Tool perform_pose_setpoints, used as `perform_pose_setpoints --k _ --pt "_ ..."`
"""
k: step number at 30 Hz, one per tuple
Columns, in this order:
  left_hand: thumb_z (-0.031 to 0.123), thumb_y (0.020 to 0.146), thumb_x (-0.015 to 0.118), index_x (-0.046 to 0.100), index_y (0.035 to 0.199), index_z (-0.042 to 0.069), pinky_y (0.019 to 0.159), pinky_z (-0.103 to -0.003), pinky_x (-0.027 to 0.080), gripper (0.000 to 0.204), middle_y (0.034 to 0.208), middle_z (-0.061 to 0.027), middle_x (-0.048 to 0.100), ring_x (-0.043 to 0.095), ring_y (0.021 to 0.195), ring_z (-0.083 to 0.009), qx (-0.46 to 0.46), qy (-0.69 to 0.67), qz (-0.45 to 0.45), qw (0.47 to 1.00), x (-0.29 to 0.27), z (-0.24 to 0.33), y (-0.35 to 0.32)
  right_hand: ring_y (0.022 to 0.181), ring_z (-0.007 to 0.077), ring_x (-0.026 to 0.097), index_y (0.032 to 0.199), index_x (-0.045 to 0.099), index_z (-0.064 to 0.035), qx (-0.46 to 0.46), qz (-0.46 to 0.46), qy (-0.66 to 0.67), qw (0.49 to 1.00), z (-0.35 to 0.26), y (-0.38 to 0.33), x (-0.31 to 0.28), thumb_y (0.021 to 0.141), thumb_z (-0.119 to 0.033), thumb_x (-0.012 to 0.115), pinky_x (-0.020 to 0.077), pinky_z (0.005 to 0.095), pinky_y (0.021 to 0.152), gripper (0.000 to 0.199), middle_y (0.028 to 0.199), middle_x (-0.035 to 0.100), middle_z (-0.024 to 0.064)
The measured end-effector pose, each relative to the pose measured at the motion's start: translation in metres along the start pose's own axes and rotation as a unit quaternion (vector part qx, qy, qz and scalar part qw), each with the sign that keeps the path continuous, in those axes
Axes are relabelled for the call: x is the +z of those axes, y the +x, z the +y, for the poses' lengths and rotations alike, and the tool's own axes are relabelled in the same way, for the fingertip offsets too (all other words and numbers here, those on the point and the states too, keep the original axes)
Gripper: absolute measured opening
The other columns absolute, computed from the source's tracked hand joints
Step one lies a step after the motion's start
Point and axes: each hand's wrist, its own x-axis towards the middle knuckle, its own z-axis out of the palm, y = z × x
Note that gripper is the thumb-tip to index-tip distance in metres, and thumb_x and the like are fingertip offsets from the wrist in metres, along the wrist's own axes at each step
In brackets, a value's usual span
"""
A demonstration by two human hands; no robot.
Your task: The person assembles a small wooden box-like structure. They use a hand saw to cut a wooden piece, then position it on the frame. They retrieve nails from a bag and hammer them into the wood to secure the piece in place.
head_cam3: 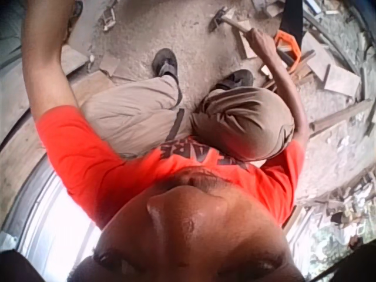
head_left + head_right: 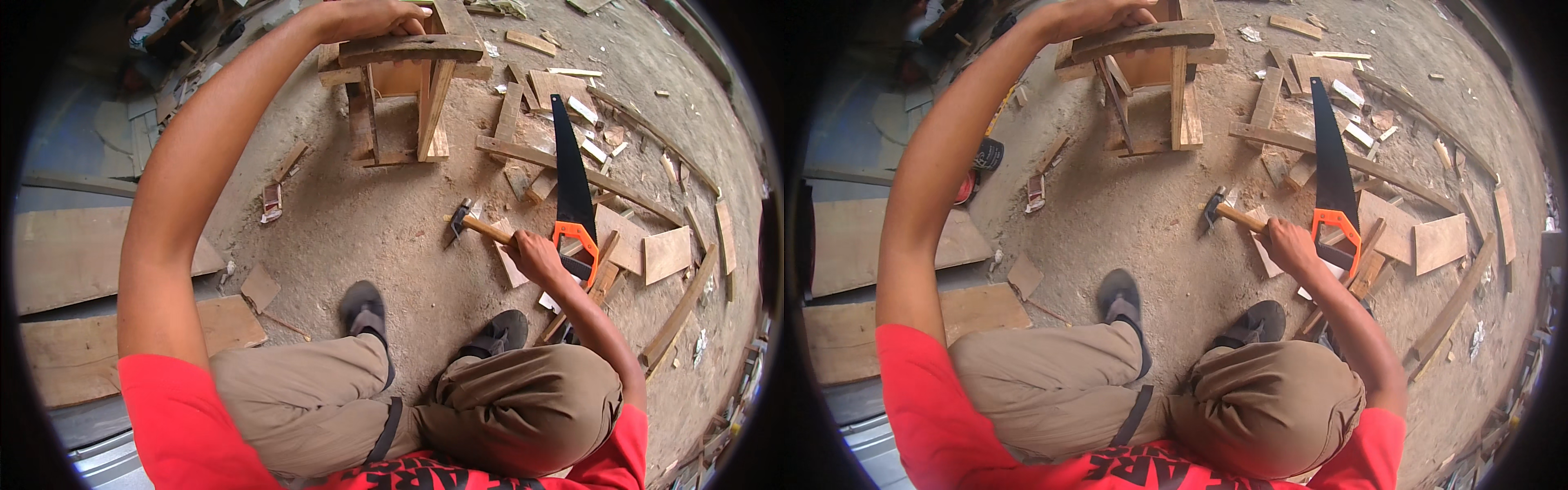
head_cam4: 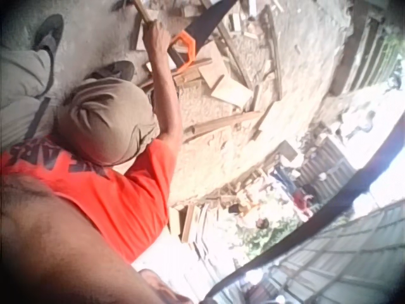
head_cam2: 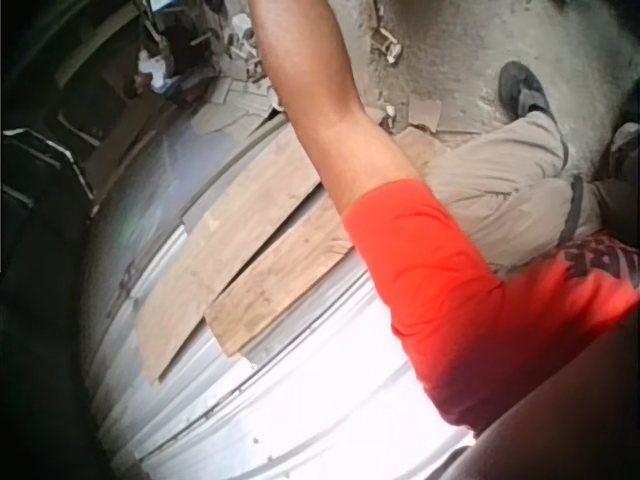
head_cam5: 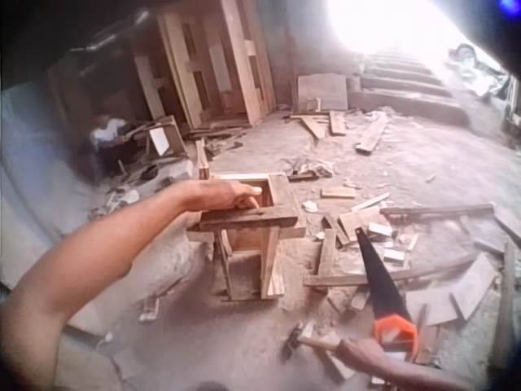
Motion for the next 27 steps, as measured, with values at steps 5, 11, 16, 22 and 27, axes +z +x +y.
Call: perform_pose_setpoints --k 5,11,16,22,27 --pt "0.056 0.100 0.054 0.064 0.115 0.002 0.069 -0.035 0.056 0.057 0.083 -0.0112 0.068 0.066 0.069 -0.0212 0.423 0.434 0.278 0.745 0.025 -0.045 -0.017 0.094 0.0360 0.064 0.094 0.063 0.0003 -0.024 0.026 -0.019 0.999 -0.005 0.005 -0.003 0.093 -0.030 0.067 0.0507 0.0458 0.082 0.031 0.092 0.063 0.0180" --pt "0.042 0.093 0.068 0.064 0.111 -0.002 0.074 -0.037 0.049 0.047 0.082 -0.0158 0.068 0.064 0.077 -0.0257 0.077 0.383 0.171 0.904 0.045 -0.001 -0.055 0.104 0.0336 0.059 0.103 0.062 -0.0014 -0.015 0.127 0.031 0.991 -0.007 -0.010 -0.016 0.092 -0.024 0.068 0.0468 0.0434 0.089 0.025 0.104 0.059 0.0160" --pt "0.035 0.089 0.072 0.067 0.107 -0.002 0.074 -0.037 0.050 0.042 0.086 -0.0170 0.070 0.066 0.080 -0.0295 0.102 0.344 0.121 0.925 0.038 -0.007 -0.067 0.096 0.0365 0.063 0.106 0.064 -0.0035 0.029 0.228 0.112 0.967 0.011 -0.033 -0.036 0.093 -0.017 0.068 0.0496 0.0460 0.084 0.019 0.100 0.062 0.0163" --pt "0.018 0.096 0.067 0.058 0.131 0.004 0.095 -0.045 0.050 0.039 0.119 -0.0187 0.067 0.066 0.110 -0.0346 0.203 0.382 0.375 0.820 0.100 -0.027 -0.074 0.071 0.0083 0.064 0.099 0.070 0.0018 0.209 0.432 0.270 0.835 0.012 -0.079 -0.051 0.097 -0.012 0.069 0.0505 0.0247 0.063 0.014 0.079 0.069 0.0054" --pt "0.010 0.091 0.070 0.060 0.131 0.006 0.109 -0.044 0.042 0.042 0.132 -0.0133 0.062 0.055 0.129 -0.0320 0.357 0.344 0.398 0.772 0.161 0.006 -0.060 0.073 0.0149 0.067 0.099 0.071 0.0010 0.315 0.531 0.300 0.727 0.013 -0.112 -0.012 0.096 -0.015 0.068 0.0517 0.0288 0.067 0.017 0.085 0.072 0.0103"
